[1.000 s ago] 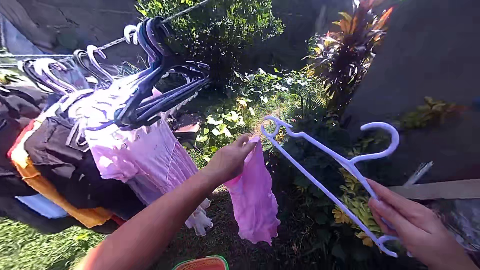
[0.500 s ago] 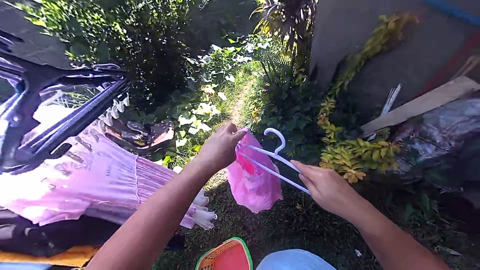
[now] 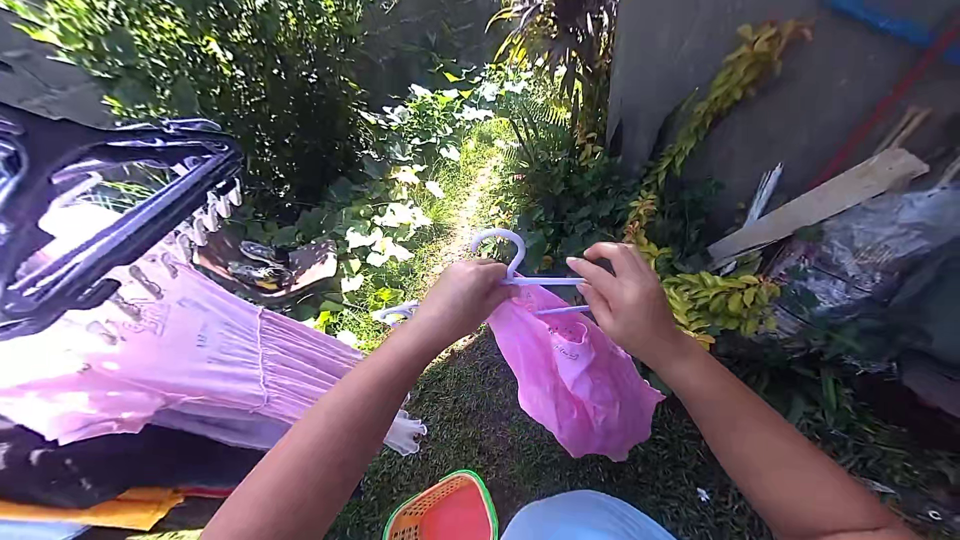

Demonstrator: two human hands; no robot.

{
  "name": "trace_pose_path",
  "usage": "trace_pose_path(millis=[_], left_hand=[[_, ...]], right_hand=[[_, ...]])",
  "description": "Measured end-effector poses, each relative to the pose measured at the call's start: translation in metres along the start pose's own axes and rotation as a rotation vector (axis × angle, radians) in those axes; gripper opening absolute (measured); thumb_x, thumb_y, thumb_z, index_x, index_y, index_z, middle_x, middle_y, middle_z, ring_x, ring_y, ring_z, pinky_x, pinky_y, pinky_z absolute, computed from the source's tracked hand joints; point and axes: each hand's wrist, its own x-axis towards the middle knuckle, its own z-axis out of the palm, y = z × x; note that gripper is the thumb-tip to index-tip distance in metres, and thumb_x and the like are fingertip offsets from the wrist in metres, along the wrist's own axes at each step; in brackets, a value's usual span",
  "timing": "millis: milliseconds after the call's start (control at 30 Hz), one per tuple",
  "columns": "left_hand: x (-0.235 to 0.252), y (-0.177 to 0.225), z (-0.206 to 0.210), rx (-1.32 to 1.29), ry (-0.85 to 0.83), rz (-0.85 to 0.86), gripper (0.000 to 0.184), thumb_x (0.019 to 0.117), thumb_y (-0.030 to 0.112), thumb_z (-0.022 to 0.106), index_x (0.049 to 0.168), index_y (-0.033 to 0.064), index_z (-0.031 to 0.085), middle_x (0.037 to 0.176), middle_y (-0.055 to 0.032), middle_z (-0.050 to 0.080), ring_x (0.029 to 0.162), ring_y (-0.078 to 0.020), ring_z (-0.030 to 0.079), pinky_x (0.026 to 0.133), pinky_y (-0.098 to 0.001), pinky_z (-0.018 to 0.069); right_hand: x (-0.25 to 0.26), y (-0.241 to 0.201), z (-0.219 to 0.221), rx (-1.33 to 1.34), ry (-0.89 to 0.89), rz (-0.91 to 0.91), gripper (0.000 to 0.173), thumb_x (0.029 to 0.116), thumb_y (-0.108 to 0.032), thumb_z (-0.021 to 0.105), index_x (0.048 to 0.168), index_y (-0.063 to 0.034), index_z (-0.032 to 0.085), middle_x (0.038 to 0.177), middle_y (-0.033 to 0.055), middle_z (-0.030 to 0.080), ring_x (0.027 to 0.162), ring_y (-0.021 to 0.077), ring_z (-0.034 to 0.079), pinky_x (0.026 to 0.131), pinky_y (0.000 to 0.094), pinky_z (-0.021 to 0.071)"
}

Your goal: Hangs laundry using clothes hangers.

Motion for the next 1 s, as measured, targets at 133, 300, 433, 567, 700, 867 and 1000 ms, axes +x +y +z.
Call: trace_pose_path(millis=[133, 300, 433, 567, 700, 867, 1000], left_hand=[[0.002, 0.011, 0.001, -0.106, 0.023, -0.067, 0.022, 0.1001, 0.020, 0.066, 0.087, 0.0027, 0.070, 0.080, -0.0083, 0.066, 0.074, -0.0199, 0.065, 0.072, -0.0431, 0.0550], [0.001, 0.024, -0.019, -0.166, -0.051, -0.096, 0.021, 0.0997, 0.027, 0.068, 0.089, 0.0086, 0.070, 0.073, -0.0015, 0.064, 0.065, -0.0123, 0.060, 0.063, -0.0364, 0.0514], [-0.014, 0.019, -0.028, -0.148, -0.052, -0.138, 0.027, 0.0982, 0.033, 0.069, 0.084, 0.0097, 0.069, 0.066, 0.0002, 0.062, 0.059, -0.0097, 0.058, 0.057, -0.0336, 0.0505], [-0.037, 0.008, -0.025, -0.176, -0.019, -0.258, 0.028, 0.1003, 0.032, 0.066, 0.083, 0.0100, 0.071, 0.065, 0.0006, 0.061, 0.057, -0.0093, 0.056, 0.057, -0.0334, 0.0490], [-0.058, 0.004, -0.024, -0.237, -0.008, -0.319, 0.033, 0.1016, 0.037, 0.063, 0.081, 0.0112, 0.069, 0.063, 0.0048, 0.057, 0.055, -0.0037, 0.051, 0.055, -0.0270, 0.0444], [-0.073, 0.012, -0.023, -0.283, 0.054, -0.328, 0.038, 0.1038, 0.036, 0.058, 0.076, 0.0125, 0.068, 0.062, 0.0067, 0.054, 0.053, -0.0013, 0.048, 0.053, -0.0230, 0.0413], [-0.079, 0.012, -0.009, -0.409, 0.224, -0.316, 0.039, 0.1061, 0.033, 0.053, 0.076, 0.0117, 0.065, 0.062, 0.0050, 0.055, 0.052, -0.0031, 0.048, 0.050, -0.0221, 0.0412]], right_hand=[[-0.051, -0.008, 0.002, 0.266, 0.112, 0.157, 0.021, 0.0987, -0.021, 0.062, 0.105, -0.0053, 0.075, 0.102, 0.0075, 0.071, 0.095, 0.0154, 0.067, 0.081, 0.0318, 0.0579], [-0.091, -0.008, 0.022, 0.466, -0.359, 0.216, 0.048, 0.0917, -0.049, 0.069, 0.111, -0.0055, 0.074, 0.114, 0.0068, 0.073, 0.130, 0.0256, 0.055, 0.114, 0.0456, 0.0407], [-0.103, 0.004, 0.011, 0.249, -0.193, 0.157, 0.037, 0.0933, -0.047, 0.065, 0.105, -0.0139, 0.075, 0.113, 0.0034, 0.073, 0.126, 0.0260, 0.058, 0.110, 0.0541, 0.0401], [-0.109, 0.005, 0.006, 0.184, -0.078, 0.081, 0.029, 0.0975, -0.039, 0.061, 0.108, -0.0175, 0.077, 0.106, 0.0000, 0.075, 0.117, 0.0219, 0.062, 0.104, 0.0440, 0.0469], [-0.094, 0.006, -0.002, 0.408, 0.089, 0.117, 0.028, 0.1009, -0.028, 0.060, 0.102, -0.0040, 0.075, 0.093, 0.0055, 0.075, 0.091, 0.0101, 0.068, 0.087, 0.0276, 0.0549], [-0.059, 0.002, -0.019, 0.560, 0.287, 0.275, 0.009, 0.1021, -0.028, 0.061, 0.101, -0.0197, 0.056, 0.078, -0.0119, 0.063, 0.071, -0.0015, 0.064, 0.066, 0.0203, 0.0577], [-0.033, 0.004, -0.031, 0.569, 0.333, 0.267, 0.001, 0.1048, -0.020, 0.054, 0.104, -0.0197, 0.055, 0.082, -0.0137, 0.065, 0.072, -0.0013, 0.065, 0.069, 0.0203, 0.0578]])
